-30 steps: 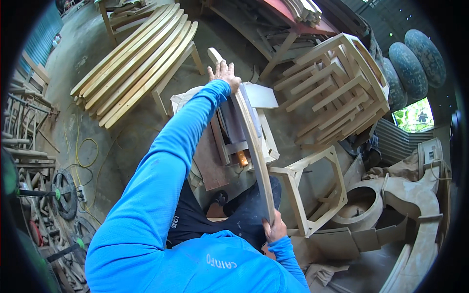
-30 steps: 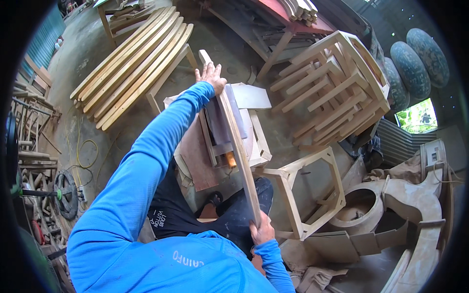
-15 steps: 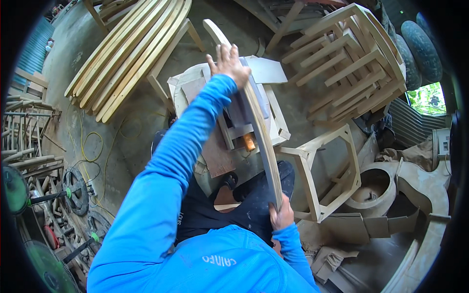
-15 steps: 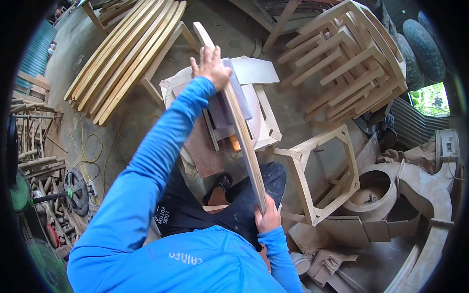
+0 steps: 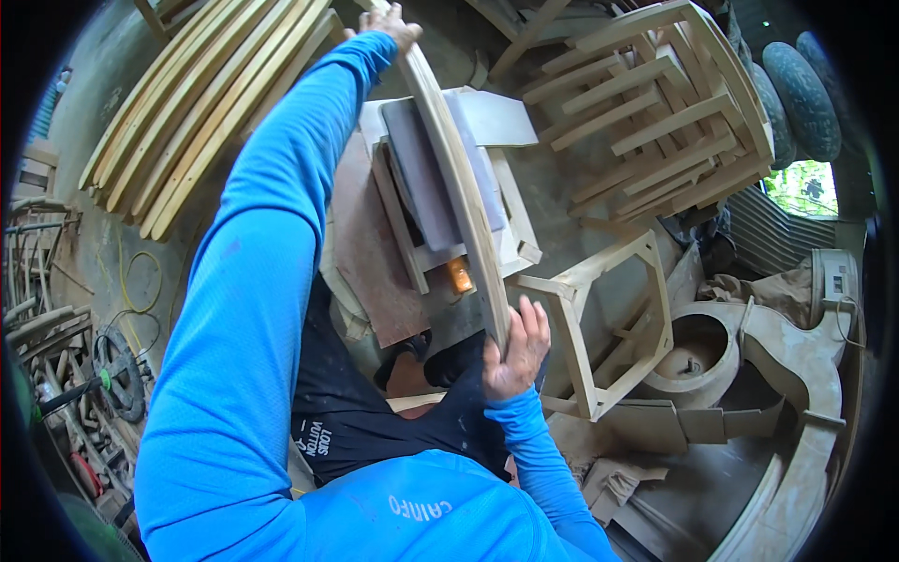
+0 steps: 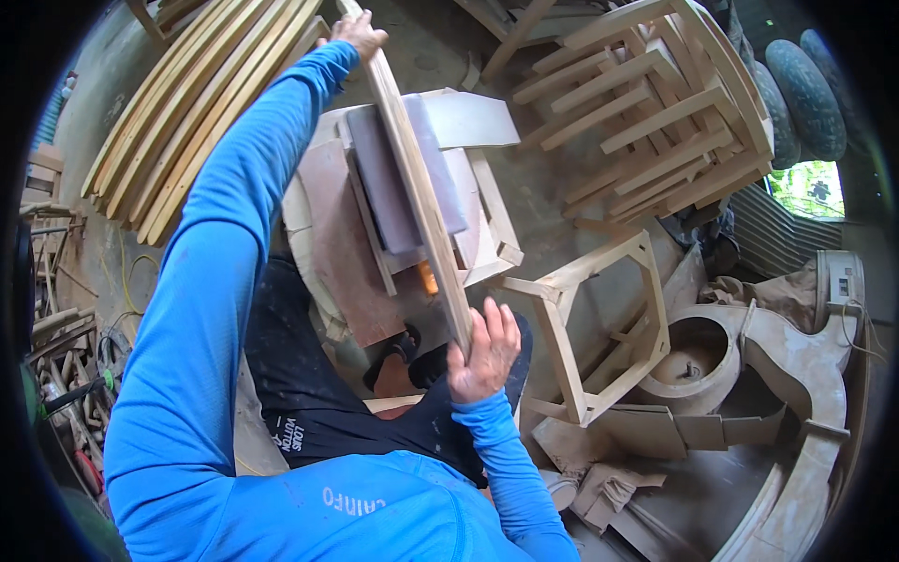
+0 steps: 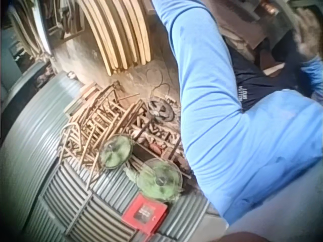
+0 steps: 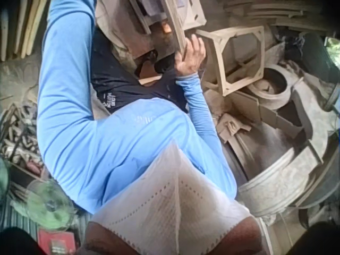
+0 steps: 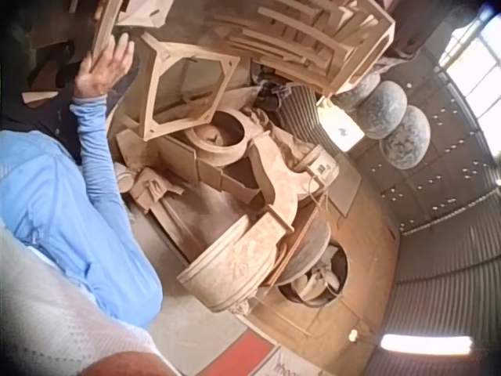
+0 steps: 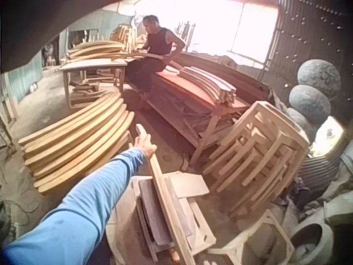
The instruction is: Sanding curved wooden furniture components using a stationary electric belt sander.
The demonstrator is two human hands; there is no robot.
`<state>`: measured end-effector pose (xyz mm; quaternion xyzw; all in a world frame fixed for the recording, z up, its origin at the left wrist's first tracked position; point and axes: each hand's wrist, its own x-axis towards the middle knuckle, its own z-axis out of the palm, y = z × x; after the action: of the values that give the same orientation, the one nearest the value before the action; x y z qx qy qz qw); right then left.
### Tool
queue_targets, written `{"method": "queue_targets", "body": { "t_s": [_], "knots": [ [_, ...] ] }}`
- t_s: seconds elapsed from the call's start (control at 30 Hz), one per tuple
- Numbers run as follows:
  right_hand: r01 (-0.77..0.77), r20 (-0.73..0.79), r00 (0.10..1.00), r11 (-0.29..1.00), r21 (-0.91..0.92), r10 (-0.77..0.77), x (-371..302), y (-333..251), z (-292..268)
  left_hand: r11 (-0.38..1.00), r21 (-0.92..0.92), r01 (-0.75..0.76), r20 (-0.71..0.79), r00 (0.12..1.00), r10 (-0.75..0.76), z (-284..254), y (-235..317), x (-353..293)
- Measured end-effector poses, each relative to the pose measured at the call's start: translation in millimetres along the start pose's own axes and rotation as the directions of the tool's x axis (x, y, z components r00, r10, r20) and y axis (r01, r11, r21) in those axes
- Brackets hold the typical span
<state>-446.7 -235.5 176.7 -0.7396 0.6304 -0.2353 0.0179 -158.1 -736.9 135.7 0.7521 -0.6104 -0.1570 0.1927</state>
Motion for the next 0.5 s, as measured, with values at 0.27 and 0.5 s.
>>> {"method": "queue_targets", "body": {
  "t_s": [0.27,0.5],
  "knots": [
    [0.055,-0.012,0.998,0.997,-0.051,-0.056,108.4,-43.1,26.5,0.987,-0.099,0.126,-0.081,0.988,-0.134,-24.3,-21.2,11.5],
    [0.115,-0.003,0.993,0.993,0.017,-0.115,98.5,-39.9,29.2,0.973,-0.036,0.226,-0.002,0.974,-0.226,-69.0,4.5,-99.3]
  ]
}}
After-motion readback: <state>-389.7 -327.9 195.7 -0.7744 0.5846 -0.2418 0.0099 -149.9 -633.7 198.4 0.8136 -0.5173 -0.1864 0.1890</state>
